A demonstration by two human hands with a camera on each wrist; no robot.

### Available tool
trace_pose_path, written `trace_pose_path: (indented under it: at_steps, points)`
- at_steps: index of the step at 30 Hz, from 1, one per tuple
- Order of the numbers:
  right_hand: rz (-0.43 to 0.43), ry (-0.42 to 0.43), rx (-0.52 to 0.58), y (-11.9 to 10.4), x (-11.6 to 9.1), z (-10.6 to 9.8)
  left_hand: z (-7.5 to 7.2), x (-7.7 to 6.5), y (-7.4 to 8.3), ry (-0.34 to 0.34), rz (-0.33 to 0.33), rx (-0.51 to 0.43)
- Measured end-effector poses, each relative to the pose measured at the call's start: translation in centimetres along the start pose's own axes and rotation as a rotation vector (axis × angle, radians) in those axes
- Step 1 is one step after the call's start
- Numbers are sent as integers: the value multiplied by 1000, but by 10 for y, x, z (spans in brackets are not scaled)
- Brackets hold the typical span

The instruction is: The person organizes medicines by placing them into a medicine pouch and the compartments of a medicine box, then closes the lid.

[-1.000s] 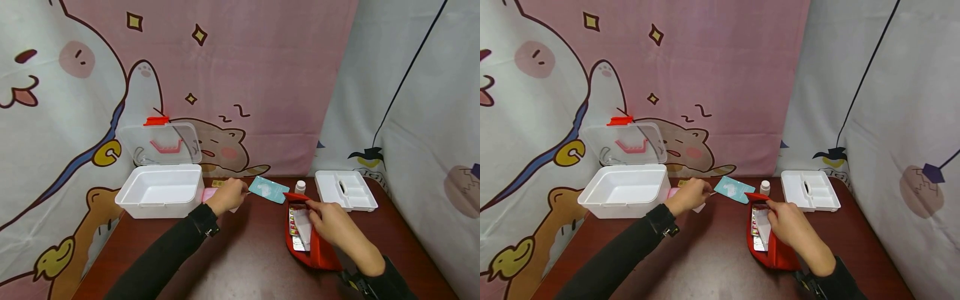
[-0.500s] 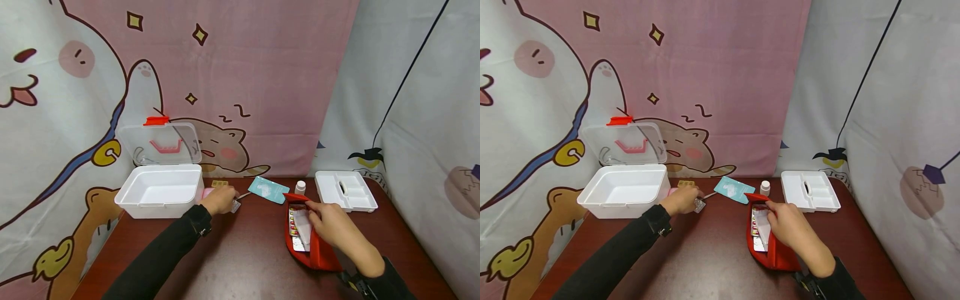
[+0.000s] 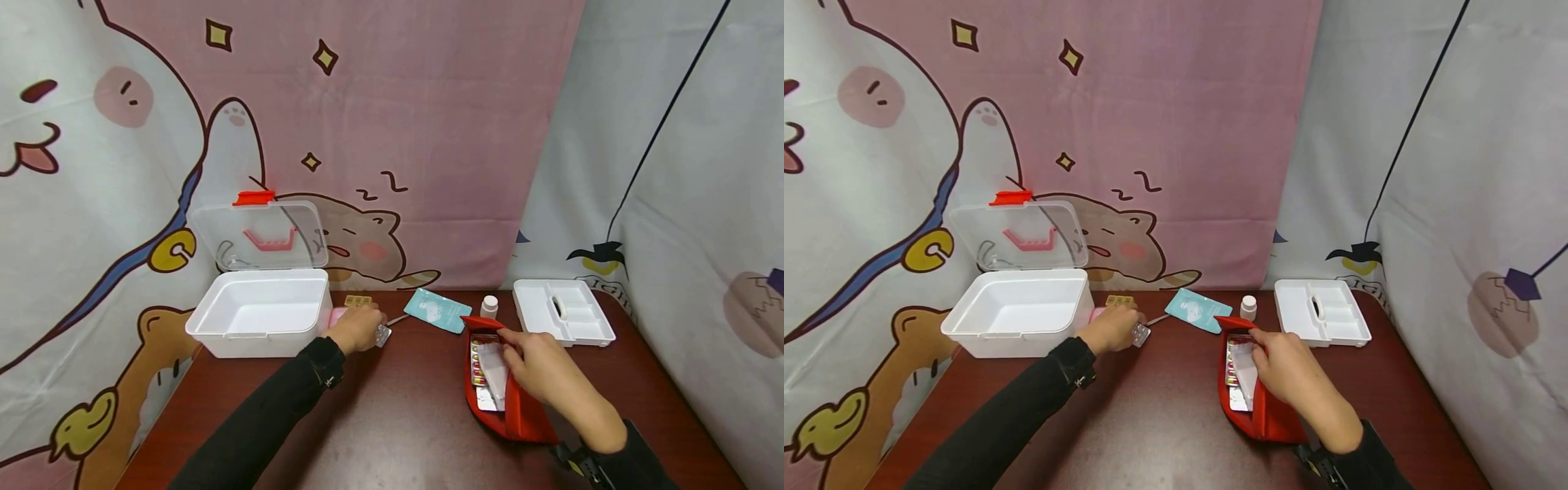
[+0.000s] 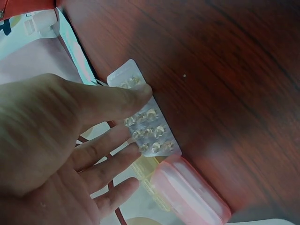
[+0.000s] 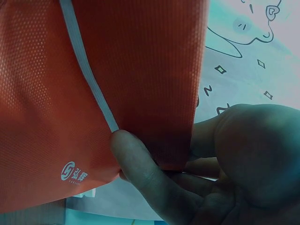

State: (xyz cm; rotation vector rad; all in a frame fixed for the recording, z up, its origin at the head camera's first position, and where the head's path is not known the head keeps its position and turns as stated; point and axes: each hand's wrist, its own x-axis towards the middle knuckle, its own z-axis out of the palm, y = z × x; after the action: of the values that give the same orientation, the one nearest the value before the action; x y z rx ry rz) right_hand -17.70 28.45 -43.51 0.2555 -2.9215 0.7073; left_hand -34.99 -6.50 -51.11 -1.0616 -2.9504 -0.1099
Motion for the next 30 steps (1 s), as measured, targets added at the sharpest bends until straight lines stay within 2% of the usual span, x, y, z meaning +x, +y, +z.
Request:
trace_pose_path:
  at_steps: [5,8,10,11,19,25,30]
  points:
    - [9,-3,17,0,-1,1,0,1,3,-25,-29,-9]
    - [8,-1,17,0,-1,1,-1,0,4,-7,-22,15]
    - [11,-8,20,0,-1,1,4,1,3,29,-2,39]
    - [12,-11,21,0,-1,1,-4,-2,7,13,-11,35]
    - [10,-20,14,-1,-1,0,-28,-8,21,16,-13,66]
    - [42,-51,42,-1,-1,0,-39,-8,27,9,-33,-18]
    - [31,-43,35,-1,-1,1,-47,-8,31,28,-14,-134]
